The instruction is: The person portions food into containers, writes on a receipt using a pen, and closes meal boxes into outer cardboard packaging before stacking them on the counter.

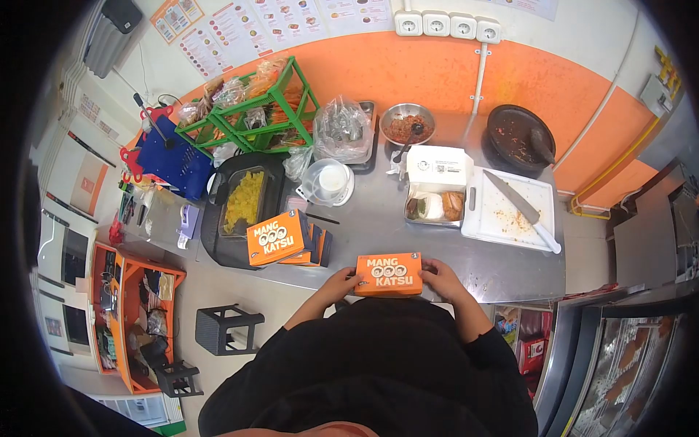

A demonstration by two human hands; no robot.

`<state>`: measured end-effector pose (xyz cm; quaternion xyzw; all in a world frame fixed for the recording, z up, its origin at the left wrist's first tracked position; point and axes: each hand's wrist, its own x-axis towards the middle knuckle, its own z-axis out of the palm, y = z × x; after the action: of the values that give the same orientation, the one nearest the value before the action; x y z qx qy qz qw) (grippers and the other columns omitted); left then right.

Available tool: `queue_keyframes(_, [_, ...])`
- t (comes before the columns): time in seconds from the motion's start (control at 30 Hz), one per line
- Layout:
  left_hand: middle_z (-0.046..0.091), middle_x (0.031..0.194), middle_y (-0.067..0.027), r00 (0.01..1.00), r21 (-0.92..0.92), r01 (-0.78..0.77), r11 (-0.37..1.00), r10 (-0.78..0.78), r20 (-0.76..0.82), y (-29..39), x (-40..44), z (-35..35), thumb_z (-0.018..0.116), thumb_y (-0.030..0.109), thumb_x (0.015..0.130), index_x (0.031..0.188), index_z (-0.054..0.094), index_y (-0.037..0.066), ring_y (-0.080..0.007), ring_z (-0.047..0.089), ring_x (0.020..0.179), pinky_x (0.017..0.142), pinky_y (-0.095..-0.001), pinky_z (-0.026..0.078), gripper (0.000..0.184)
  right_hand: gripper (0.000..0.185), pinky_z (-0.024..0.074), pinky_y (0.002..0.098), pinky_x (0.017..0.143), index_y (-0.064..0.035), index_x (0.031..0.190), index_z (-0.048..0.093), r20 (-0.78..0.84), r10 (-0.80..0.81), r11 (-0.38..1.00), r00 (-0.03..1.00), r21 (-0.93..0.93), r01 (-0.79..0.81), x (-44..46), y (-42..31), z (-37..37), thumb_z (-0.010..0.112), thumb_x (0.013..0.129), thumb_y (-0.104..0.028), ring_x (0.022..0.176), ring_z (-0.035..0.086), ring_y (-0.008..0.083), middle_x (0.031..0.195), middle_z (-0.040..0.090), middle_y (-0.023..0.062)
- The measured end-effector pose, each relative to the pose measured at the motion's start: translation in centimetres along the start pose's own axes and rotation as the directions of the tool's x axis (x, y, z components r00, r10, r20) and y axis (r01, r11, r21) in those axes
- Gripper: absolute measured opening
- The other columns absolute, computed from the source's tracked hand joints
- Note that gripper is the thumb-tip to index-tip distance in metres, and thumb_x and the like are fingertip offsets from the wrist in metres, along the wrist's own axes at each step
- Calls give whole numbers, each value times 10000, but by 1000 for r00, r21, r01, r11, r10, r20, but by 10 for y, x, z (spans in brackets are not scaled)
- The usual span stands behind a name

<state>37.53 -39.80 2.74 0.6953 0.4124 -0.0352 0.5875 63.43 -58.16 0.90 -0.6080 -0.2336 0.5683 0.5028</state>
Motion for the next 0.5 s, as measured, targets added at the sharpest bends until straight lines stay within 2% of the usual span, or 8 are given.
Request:
queue_keyframes(0.07, [574,1268,-230,1000,-35,-1,999,2,22,-11,6,4,631,370,906,1326,477,-80,-294,575,1143,970,-356,447,634,494,488,295,893,38,1324,495,15,-70,997,997,-21,70,4,21,-2,645,900,-164,1027,590,163,1210,589,129])
queue_keyframes(0.1, [574,1268,-230,1000,-34,-5,999,5,22,-21,11,9,631,370,906,1326,477,-80,-294,575,1143,970,-356,447,634,509,484,307,912,3,1335,503,-43,-210,970,977,-132,203,4,32,-1,673,881,-153,1071,583,192,1274,548,146])
queue_keyframes(0.17, [456,1380,-276,951,118,-267,956,281,-129,-37,17,16,689,354,873,1373,455,-27,-353,459,1280,1045,-403,393,671,530,481,319,930,-33,1345,512,-84,-356,912,931,-248,326,-2,26,1,701,862,-143,1116,576,220,1337,507,163])
queue_keyframes(0.2, [456,1380,-276,950,121,-270,955,285,-129,-38,15,16,689,354,873,1373,455,-27,-353,459,1280,1045,-403,393,671,538,481,335,941,-78,1334,537,30,-492,775,870,-439,454,-15,13,3,729,840,-168,1151,564,253,1390,457,169])
queue_keyframes(0.27, [335,1485,-241,699,662,-542,517,715,15,-7,-7,12,719,371,843,1423,444,109,-414,318,1377,1095,-455,344,693,543,485,373,959,-199,1288,605,257,-653,452,712,-622,639,-27,-8,9,791,780,-242,1228,528,329,1496,360,169])
queue_keyframes(0.3, [335,1485,-241,699,662,-544,516,715,19,-2,-7,9,719,371,843,1423,444,109,-414,318,1377,1095,-455,344,693,543,485,373,959,-199,1288,605,254,-653,454,713,-623,637,-26,-7,9,791,780,-242,1228,528,329,1496,360,169])
queue_keyframes(0.37, [287,1535,-165,643,674,-675,301,688,336,2,-8,6,705,361,847,1427,451,241,-441,229,1419,1125,-491,307,644,528,488,378,960,-223,1279,615,350,-624,288,699,-728,622,-25,-1,7,779,781,-288,1232,531,325,1527,324,170])
queue_keyframes(0.5, [294,1543,-116,643,661,-681,315,690,332,-8,-1,9,679,329,867,1416,460,291,-436,220,1426,1134,-490,307,592,517,511,365,924,-263,1294,603,360,-612,260,704,-749,609,-22,6,5,744,800,-319,1145,587,331,1525,329,169])
